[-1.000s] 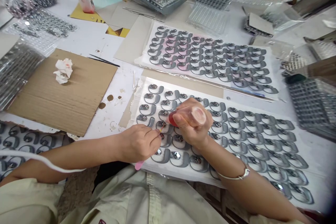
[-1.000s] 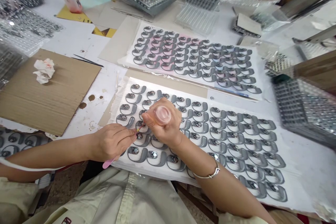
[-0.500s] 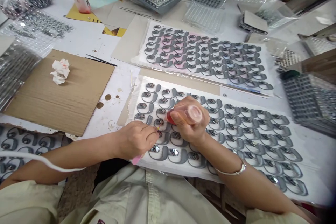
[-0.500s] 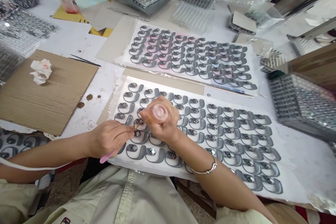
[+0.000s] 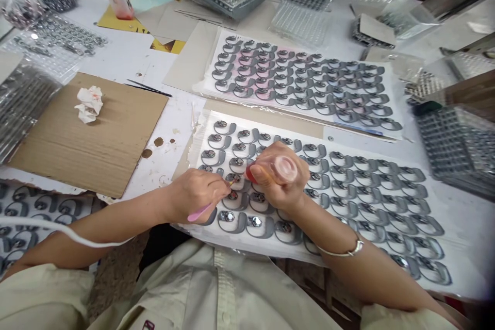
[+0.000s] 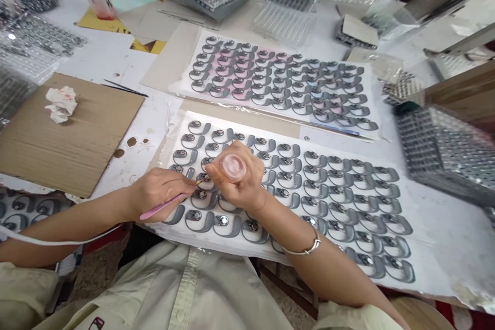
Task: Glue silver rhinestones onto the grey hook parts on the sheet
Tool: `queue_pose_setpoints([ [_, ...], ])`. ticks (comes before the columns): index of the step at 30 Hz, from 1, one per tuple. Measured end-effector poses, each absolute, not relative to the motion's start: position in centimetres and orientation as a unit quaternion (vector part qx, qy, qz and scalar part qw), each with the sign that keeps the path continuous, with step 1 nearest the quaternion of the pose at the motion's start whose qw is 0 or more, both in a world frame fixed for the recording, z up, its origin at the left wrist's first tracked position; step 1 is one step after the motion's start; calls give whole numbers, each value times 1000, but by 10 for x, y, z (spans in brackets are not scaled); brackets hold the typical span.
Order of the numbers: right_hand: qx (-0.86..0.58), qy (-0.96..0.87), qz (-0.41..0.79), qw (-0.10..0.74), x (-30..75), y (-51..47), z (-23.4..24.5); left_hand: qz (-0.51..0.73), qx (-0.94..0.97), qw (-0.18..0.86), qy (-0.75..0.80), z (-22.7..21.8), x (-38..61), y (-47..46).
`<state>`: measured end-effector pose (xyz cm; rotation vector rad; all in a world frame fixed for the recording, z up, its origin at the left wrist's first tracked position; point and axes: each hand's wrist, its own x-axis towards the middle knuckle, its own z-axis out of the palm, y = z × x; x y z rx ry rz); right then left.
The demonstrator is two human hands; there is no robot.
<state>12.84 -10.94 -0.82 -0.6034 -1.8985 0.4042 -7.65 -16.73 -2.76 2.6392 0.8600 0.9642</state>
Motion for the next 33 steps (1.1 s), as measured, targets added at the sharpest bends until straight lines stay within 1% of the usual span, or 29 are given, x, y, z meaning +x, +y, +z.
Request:
queue_pose_setpoints([
  [6, -241, -797, 176, 525, 129, -111, -8, 377, 865, 178, 281, -22, -77, -163],
  [27, -215, -805, 193, 519, 127, -114, -5, 358, 833, 260, 331, -17, -81, -156],
  [33, -215, -801, 205, 520, 125, -114, -5, 371, 812, 293, 343, -15, -81, -153],
])
